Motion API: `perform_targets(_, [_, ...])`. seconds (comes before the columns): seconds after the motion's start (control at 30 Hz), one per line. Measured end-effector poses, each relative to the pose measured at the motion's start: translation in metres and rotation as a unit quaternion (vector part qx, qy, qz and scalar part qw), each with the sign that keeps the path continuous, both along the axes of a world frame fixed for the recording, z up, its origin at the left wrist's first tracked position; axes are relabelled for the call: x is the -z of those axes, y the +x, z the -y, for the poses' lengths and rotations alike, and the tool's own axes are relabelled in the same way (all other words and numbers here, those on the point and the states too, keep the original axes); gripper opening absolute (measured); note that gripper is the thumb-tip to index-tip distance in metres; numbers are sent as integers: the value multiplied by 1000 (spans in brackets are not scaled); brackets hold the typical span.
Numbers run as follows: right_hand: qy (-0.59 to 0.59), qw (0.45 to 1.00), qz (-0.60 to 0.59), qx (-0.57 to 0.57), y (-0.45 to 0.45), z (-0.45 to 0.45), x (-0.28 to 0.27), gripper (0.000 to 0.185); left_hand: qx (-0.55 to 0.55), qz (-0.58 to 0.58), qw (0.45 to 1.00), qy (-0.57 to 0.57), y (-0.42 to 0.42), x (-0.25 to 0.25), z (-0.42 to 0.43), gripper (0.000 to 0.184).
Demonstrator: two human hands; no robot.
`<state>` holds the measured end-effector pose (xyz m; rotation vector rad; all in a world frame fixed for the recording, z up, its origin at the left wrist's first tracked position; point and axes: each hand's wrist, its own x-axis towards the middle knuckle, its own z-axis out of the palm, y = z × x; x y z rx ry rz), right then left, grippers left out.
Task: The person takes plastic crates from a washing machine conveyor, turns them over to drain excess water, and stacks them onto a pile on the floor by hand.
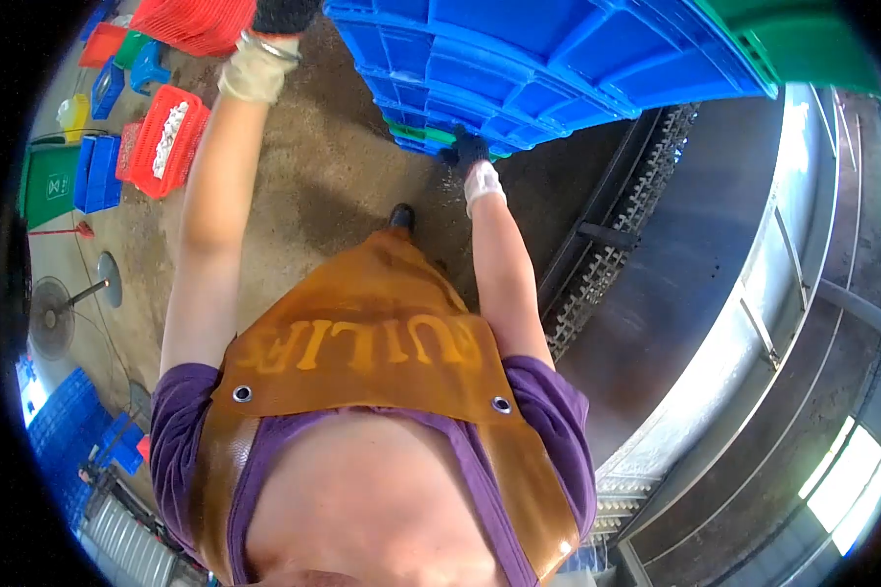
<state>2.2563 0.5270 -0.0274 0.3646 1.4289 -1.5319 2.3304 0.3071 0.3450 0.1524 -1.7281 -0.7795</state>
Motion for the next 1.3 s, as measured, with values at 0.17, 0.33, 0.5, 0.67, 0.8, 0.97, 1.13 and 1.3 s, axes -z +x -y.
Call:
perform_targets(0.17, [48,868,-466,-164,-19,15,91,26,58,-36,969,239,1,90,14,33])
perform_targets(0.33, [-7,999,-2,32,-46,41,16,29,-2,24,993,113,-25,98,51,22])
perform_targets(0.5, [195,627,-637,-404,-135,83,30,26,64,-32,988,138,-121,86,103,21])
perform_targets(0.67, [224,786,-468,-337,-224,168,38,26,607,-109,711,340,-227,162,312,27])
perform_targets(0.8, [333,692,-559,-311,-307,262,60,32,-39,43,992,-108,-298,147,353,31])
perform_targets(0.97, [297,869,-393,-53,-420,388,79,39,-252,118,923,-267,-425,157,470,43])
perform_targets(1.13, [263,806,-485,-216,-392,379,24,34,-262,111,950,-133,-356,118,433,47])
perform_targets(1.3, [262,907,-326,-58,-380,408,89,34,-250,90,923,-279,-380,147,466,41])
